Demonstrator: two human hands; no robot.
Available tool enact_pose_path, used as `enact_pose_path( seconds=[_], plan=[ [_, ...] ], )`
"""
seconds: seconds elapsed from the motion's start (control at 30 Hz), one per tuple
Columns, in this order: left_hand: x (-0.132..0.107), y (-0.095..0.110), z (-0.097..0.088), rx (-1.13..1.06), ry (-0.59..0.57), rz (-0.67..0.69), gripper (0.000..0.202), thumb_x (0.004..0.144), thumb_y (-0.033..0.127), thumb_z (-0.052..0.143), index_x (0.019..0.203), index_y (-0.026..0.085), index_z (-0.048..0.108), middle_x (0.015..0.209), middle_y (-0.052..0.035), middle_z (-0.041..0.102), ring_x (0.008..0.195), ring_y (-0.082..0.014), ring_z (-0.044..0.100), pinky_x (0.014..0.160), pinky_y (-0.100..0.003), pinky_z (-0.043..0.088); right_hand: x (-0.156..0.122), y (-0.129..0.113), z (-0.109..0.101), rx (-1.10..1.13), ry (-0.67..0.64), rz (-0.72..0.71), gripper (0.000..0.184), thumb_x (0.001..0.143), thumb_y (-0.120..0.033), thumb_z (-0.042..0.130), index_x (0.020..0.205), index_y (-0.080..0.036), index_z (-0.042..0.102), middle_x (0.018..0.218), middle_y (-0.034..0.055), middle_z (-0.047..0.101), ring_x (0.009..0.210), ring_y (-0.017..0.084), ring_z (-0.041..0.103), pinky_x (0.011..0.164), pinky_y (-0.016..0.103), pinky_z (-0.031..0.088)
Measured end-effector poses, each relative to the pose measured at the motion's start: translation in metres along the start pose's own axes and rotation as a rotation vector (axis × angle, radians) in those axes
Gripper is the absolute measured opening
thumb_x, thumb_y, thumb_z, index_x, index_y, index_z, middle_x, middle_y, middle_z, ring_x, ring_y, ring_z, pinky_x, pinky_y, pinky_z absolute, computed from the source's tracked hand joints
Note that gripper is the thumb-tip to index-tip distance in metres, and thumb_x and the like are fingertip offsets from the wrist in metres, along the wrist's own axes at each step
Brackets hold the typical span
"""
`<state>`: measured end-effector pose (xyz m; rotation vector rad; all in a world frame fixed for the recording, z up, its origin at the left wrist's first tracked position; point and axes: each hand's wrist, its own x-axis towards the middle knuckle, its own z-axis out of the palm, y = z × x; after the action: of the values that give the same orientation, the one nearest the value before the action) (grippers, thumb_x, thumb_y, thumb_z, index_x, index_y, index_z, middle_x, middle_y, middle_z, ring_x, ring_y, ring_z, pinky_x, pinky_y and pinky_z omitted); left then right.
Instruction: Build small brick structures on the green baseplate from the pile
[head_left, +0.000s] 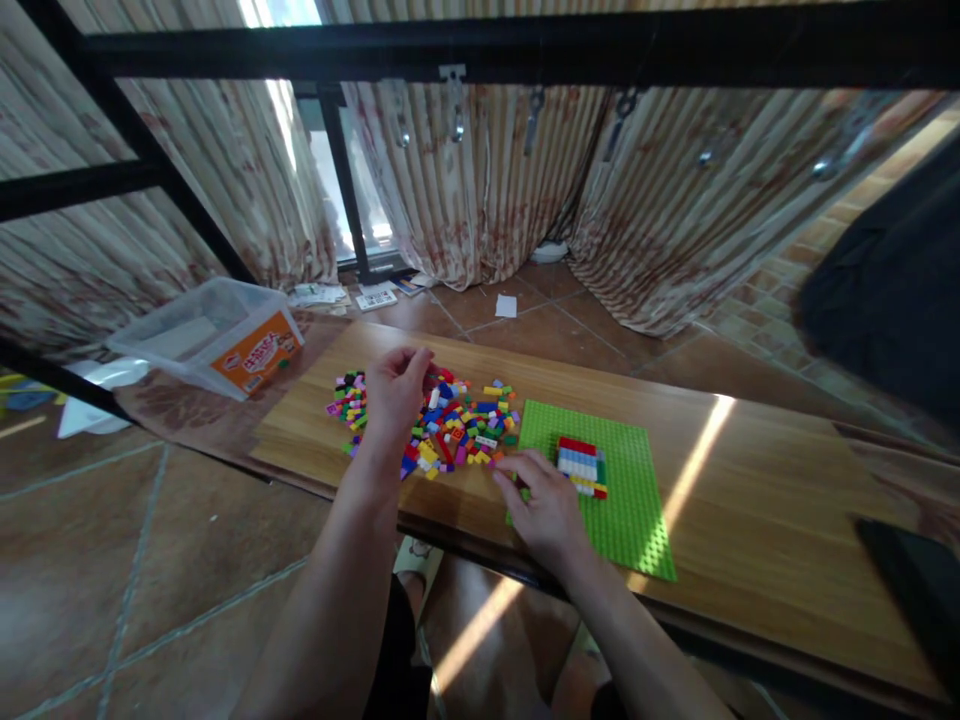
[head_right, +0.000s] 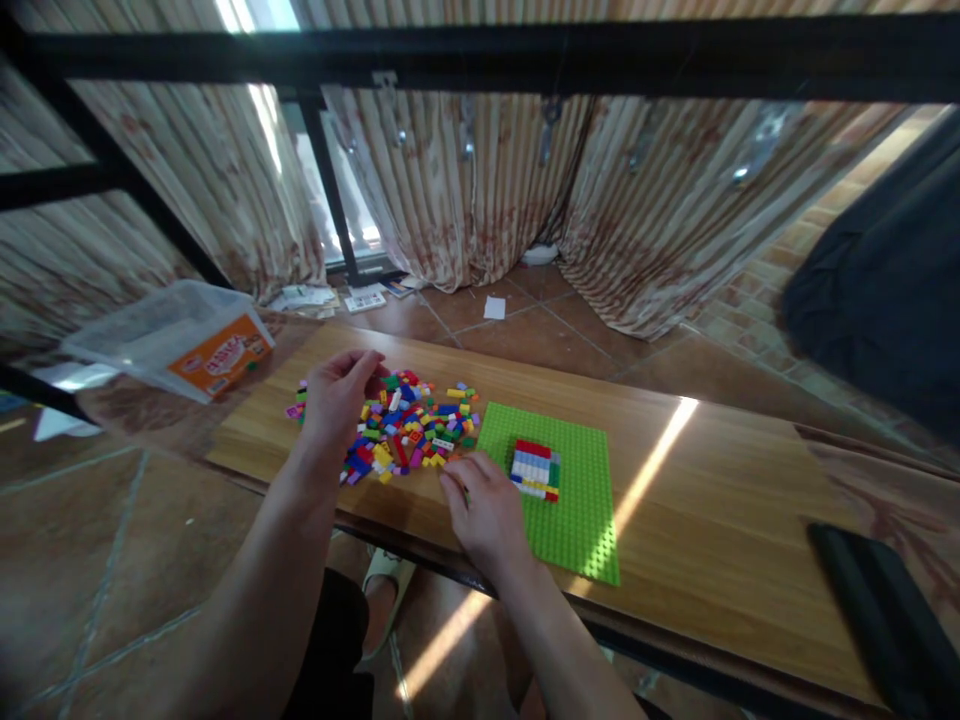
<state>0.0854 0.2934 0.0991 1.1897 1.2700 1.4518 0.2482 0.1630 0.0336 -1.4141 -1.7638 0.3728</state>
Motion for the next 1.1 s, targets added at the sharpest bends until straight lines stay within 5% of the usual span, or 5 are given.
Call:
enact_pose_path(
  seconds=[0.6, 1.1],
  plan=[
    [0.006, -0.004, -0.019, -0.012, -0.026, -0.023, 0.02, 0.074, 0.032, 0.063, 0.066, 0.014, 0.062, 0.06, 0.0008, 0.064, 0.045, -0.0063, 0.05, 0.045, -0.018, 0.036, 0.035, -0.012, 0.052, -0.339, 0.052, -0.055, 0.022, 0.088, -0.024, 0.055, 0.105, -0.026, 0.069, 0.112, 0.0106, 0.06, 0.106, 0.029, 0.048, 0.093, 0.051, 0.041],
    [0.001, -0.004, -0.013, 0.046, -0.111, -0.016, 0.018, 0.073, 0.03, 0.063, 0.064, 0.014, 0.061, 0.055, 0.0016, 0.06, 0.044, -0.0064, 0.048, 0.043, -0.017, 0.034, 0.042, -0.017, 0.056, -0.23, 0.086, 0.063, 0.014, 0.088, -0.027, 0.058, 0.087, -0.022, 0.071, 0.102, 0.0072, 0.064, 0.101, 0.024, 0.052, 0.095, 0.044, 0.04]
  ],
)
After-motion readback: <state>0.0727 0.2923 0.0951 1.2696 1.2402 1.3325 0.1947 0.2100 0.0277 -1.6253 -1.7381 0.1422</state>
